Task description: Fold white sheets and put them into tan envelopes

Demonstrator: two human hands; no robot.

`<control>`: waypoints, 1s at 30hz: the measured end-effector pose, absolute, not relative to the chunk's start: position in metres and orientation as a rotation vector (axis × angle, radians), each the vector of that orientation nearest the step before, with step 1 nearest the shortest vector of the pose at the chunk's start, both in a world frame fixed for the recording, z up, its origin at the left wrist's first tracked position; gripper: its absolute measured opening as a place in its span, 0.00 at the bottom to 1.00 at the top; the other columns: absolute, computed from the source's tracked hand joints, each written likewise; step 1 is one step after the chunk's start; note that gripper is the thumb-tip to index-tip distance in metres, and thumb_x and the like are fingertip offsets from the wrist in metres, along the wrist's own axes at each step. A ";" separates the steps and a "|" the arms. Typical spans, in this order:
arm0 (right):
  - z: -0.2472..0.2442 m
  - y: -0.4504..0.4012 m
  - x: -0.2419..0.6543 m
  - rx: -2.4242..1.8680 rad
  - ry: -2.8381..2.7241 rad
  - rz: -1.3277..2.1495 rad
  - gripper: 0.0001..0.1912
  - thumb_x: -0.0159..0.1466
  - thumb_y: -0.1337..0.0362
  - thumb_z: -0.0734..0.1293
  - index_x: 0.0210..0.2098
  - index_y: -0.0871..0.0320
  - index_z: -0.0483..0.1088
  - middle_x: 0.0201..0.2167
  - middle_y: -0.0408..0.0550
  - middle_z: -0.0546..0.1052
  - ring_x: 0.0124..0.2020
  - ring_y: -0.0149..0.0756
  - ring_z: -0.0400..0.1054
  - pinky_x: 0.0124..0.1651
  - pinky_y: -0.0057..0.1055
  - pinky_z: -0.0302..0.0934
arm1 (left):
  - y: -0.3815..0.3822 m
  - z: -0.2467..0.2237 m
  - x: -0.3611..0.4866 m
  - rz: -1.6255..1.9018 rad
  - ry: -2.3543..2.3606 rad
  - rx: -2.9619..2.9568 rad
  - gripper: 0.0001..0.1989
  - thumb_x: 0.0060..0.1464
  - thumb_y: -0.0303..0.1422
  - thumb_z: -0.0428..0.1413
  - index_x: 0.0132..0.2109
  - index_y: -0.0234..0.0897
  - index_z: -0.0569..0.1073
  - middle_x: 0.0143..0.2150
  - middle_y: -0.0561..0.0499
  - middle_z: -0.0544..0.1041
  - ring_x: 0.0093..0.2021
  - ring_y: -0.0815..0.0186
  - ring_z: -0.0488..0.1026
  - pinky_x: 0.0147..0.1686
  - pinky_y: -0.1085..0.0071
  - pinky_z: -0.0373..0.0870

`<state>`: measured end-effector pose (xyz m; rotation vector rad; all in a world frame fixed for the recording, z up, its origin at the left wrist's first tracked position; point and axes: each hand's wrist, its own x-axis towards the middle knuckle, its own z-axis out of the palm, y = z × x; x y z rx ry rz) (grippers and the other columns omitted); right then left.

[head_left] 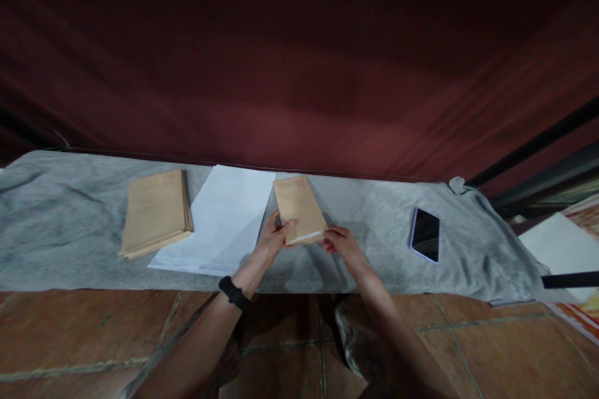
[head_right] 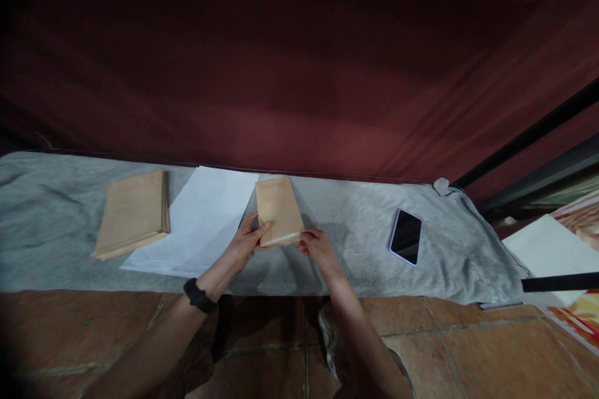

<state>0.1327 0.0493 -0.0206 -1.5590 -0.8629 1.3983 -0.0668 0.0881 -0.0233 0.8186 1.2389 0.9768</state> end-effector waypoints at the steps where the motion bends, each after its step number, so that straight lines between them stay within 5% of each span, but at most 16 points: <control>1: -0.021 0.049 0.134 -1.580 -0.891 1.403 0.05 0.56 0.63 0.66 0.28 0.57 0.74 0.22 0.42 0.78 0.21 0.29 0.68 0.24 0.24 0.62 | 0.087 -0.022 -0.067 0.940 1.230 0.835 0.37 0.50 0.33 0.66 0.65 0.39 0.65 0.40 0.49 0.82 0.34 0.61 0.79 0.26 0.71 0.75; 8: -0.028 0.043 0.137 -1.693 -1.075 1.409 0.07 0.61 0.65 0.65 0.27 0.55 0.72 0.21 0.40 0.76 0.21 0.28 0.67 0.23 0.22 0.61 | 0.085 -0.020 -0.071 0.828 1.261 0.913 0.45 0.46 0.29 0.66 0.70 0.37 0.58 0.37 0.50 0.81 0.30 0.63 0.78 0.25 0.72 0.74; 15: -0.034 0.040 0.147 -1.820 -1.252 1.218 0.08 0.63 0.68 0.63 0.34 0.55 0.74 0.21 0.40 0.76 0.21 0.31 0.69 0.26 0.25 0.63 | 0.090 -0.037 -0.074 0.858 1.299 1.164 0.37 0.48 0.28 0.62 0.66 0.37 0.63 0.35 0.52 0.79 0.28 0.65 0.74 0.21 0.73 0.70; 19: -0.032 0.042 0.148 -1.829 -1.368 0.963 0.11 0.63 0.71 0.64 0.38 0.54 0.77 0.36 0.45 0.81 0.38 0.36 0.77 0.45 0.31 0.69 | 0.093 -0.043 -0.078 0.856 1.440 1.436 0.33 0.49 0.26 0.61 0.63 0.39 0.66 0.40 0.50 0.79 0.36 0.61 0.77 0.35 0.66 0.77; 23: -0.035 0.041 0.137 -1.605 -1.786 0.539 0.19 0.68 0.71 0.61 0.54 0.52 0.75 0.57 0.49 0.77 0.58 0.39 0.71 0.64 0.38 0.63 | 0.095 -0.044 -0.079 0.773 1.634 1.708 0.33 0.50 0.24 0.60 0.64 0.37 0.67 0.46 0.46 0.78 0.46 0.56 0.76 0.49 0.60 0.76; 30: -0.041 0.038 0.126 -1.520 -2.203 0.388 0.24 0.71 0.73 0.59 0.64 0.55 0.69 0.67 0.50 0.70 0.68 0.38 0.62 0.71 0.41 0.56 | 0.090 -0.037 -0.084 0.628 1.728 1.982 0.30 0.54 0.23 0.55 0.64 0.35 0.69 0.54 0.41 0.71 0.50 0.56 0.75 0.55 0.60 0.73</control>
